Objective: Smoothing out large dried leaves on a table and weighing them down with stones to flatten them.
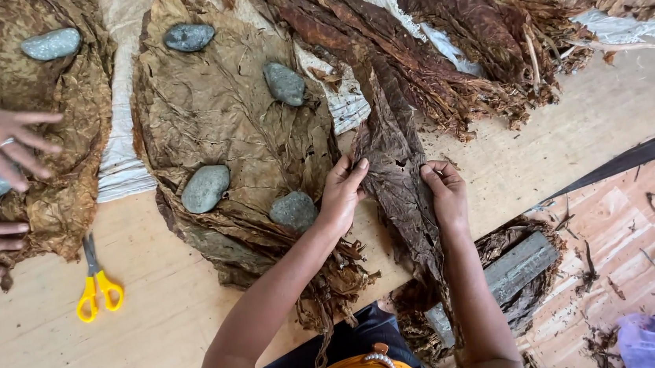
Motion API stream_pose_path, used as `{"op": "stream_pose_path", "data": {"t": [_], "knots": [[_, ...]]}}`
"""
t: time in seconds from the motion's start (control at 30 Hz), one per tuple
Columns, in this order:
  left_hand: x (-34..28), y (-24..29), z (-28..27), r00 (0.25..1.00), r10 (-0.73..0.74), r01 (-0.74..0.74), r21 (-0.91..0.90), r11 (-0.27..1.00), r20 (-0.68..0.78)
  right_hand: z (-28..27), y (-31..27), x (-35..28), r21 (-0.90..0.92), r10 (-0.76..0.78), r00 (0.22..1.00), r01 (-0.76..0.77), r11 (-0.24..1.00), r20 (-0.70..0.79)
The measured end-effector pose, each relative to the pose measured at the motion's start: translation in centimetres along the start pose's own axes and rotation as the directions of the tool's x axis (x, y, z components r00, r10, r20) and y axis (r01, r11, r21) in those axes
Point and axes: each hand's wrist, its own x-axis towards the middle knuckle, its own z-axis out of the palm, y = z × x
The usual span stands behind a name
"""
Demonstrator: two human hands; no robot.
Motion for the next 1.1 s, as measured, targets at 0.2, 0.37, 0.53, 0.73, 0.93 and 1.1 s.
{"op": "stream_pose_path", "data": {"t": [0.2,0.37,0.53,0.73,0.93,1.1], "knots": [[0.7,-0.8,0.0,0.990,-0.028,0.049,-0.146,0.988,0.138,3.3,-4.4,-3.7,-0.523,-0.346,0.938,0.299,0.798,0.007],[-1.1,1.3,0.6,0.916,-0.052,0.000,0.131,0.991,0.399,4.1,-4.8,-4.8,-0.673,-0.409,0.848,0.520,0.526,0.336],[-0.3,0.5,0.5,0.877,0.083,-0.167,0.138,0.976,0.472,3.4,-3.6,-3.8,-0.521,-0.234,0.960,0.280,0.807,0.154],[1.5,-2.3,-1.0,0.967,0.051,-0.113,0.241,0.964,0.249,1.5,-3.1,-2.4,0.094,0.081,0.997,-0.079,0.992,-0.014],[-0.3,0.2,0.0,0.977,-0.135,0.069,0.349,0.935,0.168,4.1,-5.0,-2.9,0.179,0.219,0.971,-0.199,0.963,-0.096],[0.4,-0.9,0.1,0.989,-0.138,0.101,0.437,0.894,0.054,4.5,-4.8,-2.4,0.162,0.239,0.971,-0.237,0.958,0.009]]}}
